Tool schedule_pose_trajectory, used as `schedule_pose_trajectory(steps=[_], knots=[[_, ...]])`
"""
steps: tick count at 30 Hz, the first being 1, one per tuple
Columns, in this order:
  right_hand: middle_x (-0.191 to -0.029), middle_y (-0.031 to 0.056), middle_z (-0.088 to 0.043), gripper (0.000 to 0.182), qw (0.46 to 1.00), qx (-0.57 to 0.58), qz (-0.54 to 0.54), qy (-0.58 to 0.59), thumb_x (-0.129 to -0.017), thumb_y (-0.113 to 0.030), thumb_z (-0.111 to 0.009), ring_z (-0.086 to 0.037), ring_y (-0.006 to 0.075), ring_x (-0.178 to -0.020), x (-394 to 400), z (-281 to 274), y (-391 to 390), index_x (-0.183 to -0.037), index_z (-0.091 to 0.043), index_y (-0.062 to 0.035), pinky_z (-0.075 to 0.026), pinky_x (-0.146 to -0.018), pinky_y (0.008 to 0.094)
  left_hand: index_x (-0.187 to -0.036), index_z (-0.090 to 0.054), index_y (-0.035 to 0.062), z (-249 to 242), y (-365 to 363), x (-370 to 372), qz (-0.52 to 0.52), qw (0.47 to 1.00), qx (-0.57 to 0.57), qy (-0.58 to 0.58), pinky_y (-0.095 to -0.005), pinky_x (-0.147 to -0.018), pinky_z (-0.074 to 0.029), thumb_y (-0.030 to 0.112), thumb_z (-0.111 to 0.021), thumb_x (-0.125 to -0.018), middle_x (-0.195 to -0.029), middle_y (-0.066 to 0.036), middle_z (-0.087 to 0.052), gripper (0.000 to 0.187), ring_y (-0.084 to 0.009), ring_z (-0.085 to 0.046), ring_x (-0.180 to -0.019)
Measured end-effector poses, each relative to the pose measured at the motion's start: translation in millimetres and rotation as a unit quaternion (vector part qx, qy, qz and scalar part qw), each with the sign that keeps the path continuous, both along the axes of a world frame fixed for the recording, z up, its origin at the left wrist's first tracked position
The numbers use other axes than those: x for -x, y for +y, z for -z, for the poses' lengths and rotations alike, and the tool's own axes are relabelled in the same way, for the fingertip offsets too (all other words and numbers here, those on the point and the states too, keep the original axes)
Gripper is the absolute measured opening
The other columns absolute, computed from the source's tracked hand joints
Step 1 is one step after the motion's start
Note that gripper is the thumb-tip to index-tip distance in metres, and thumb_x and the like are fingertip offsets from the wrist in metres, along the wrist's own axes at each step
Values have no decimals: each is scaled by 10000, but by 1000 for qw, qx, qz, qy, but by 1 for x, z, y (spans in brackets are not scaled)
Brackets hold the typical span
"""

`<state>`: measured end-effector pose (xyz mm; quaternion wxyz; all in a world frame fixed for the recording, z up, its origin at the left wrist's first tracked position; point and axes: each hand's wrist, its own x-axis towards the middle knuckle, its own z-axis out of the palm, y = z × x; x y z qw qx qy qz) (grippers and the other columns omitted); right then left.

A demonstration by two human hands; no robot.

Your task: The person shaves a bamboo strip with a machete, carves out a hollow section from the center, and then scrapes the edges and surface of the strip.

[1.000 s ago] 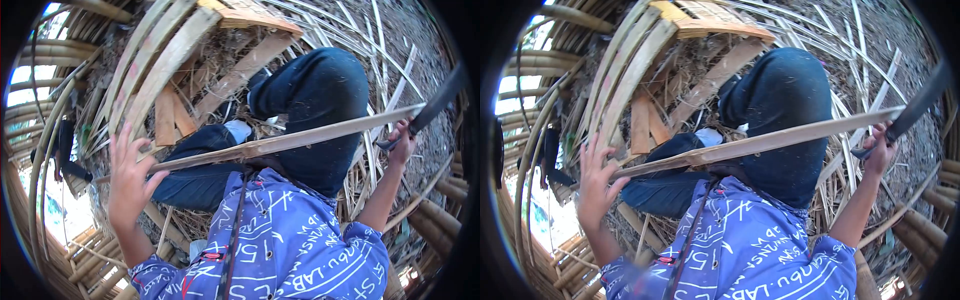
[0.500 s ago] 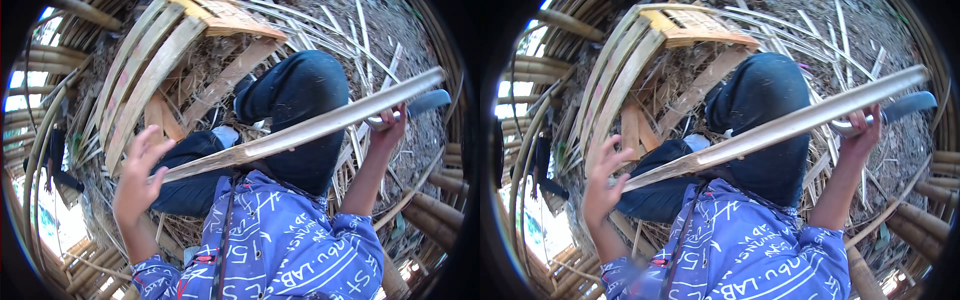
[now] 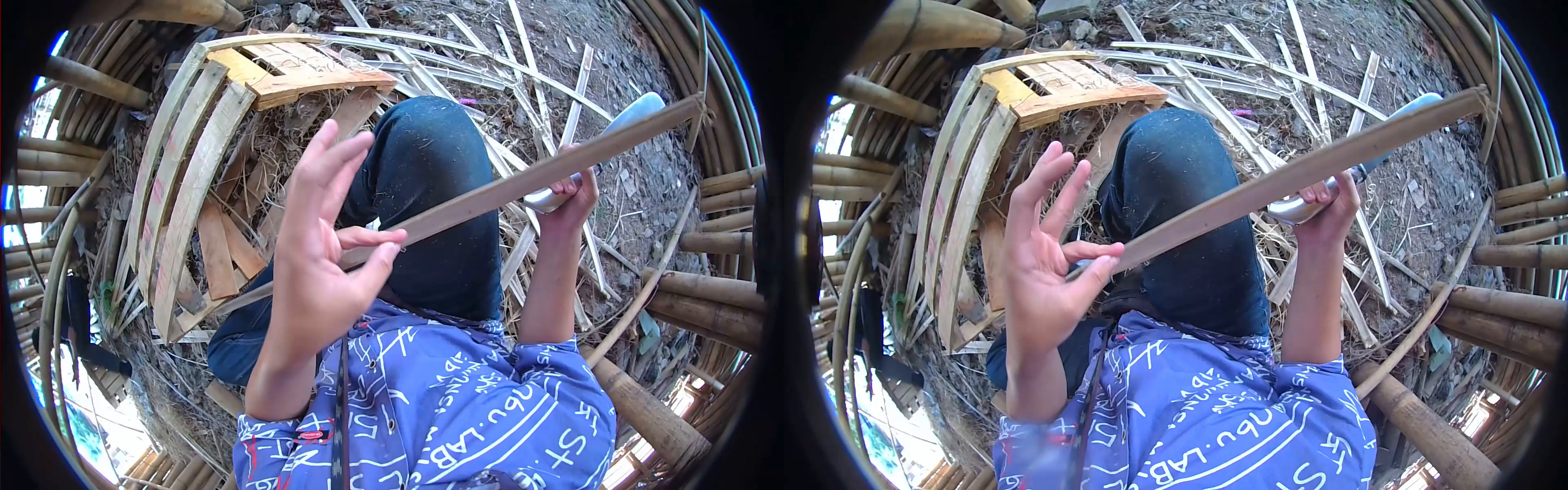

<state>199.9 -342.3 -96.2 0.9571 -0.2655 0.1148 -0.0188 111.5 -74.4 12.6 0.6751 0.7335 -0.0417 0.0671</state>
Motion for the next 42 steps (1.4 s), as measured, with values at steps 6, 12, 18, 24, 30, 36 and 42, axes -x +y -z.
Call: schedule_pose_trajectory(steps=[6, 12, 18, 24, 30, 36, 42], knots=[[-555, -44, -436, 150, 999, -4, -26, -34, -926, -136, -515, -434, 11, -450, 10, 0, -6, -962, -538, 8, -449, -459, 173, -1324, -410, 65, 27, 5, 13, -47, 987, -147, 37, -303, -855, -538, -7, -774, -675, -1457, -177, -262, 747, -283, -420, -1296], [-501, -46, -404, 119, 998, 13, -35, 42, -880, -172, -561, -427, 65, -453, 19, 9, -12, -828, -520, -74, -412, -490, 206, -1296, -364, 60, 35, 4, 38, -18, 968, 233, 94, -458, -1050, -401, -175, -524, -731, -1459, -183, -251, 633, -317, -303, -1372], [-527, -35, -423, 105, 998, 30, -26, 50, -877, -135, -561, -416, 55, -451, 21, 5, -6, -830, -510, -56, -415, -481, 188, -1290, -354, 94, 23, 11, 36, 18, 921, 355, 160, -454, -992, -484, -224, -507, -704, -1474, -182, -211, 684, -352, -234, -1395], [-661, -4, -486, 47, 999, 19, -27, 32, -858, -63, -551, -415, 39, -476, 23, 0, -5, -876, -517, -35, -386, -469, 206, -1282, -356, 116, 24, 8, 34, 37, 903, 390, 175, -444, -969, -502, -207, -591, -698, -1476, -183, -210, 708, -351, -226, -1398], [-675, 2, -500, 47, 998, 40, -30, 33, -853, -55, -542, -427, 39, -482, 24, -2, -3, -885, -514, -36, -384, -471, 205, -1282, -352, 116, 18, 7, 32, 32, 898, 397, 186, -410, -936, -527, -185, -647, -693, -1476, -192, -209, 725, -347, -231, -1396], [-639, 3, -488, 42, 995, 88, -31, 45, -844, -57, -529, -429, 68, -459, 26, 7, -7, -865, -519, -22, -396, -453, 221, -1227, -394, 73, 19, 4, 30, -1, 930, 336, 147, -276, -685, -615, -102, -740, -675, -1454, -214, -235, 675, -328, -353, -1336], [-628, 18, -466, 142, 980, 144, 84, 106, -799, -40, -555, -437, 96, -458, 31, -3, -7, -793, -428, -103, -414, -463, 264, -1081, -542, 42, 33, -8, 33, -58, 948, -312, 36, -345, -818, -397, 205, -787, -688, -1055, -78, -579, 490, -215, -534, -965]])
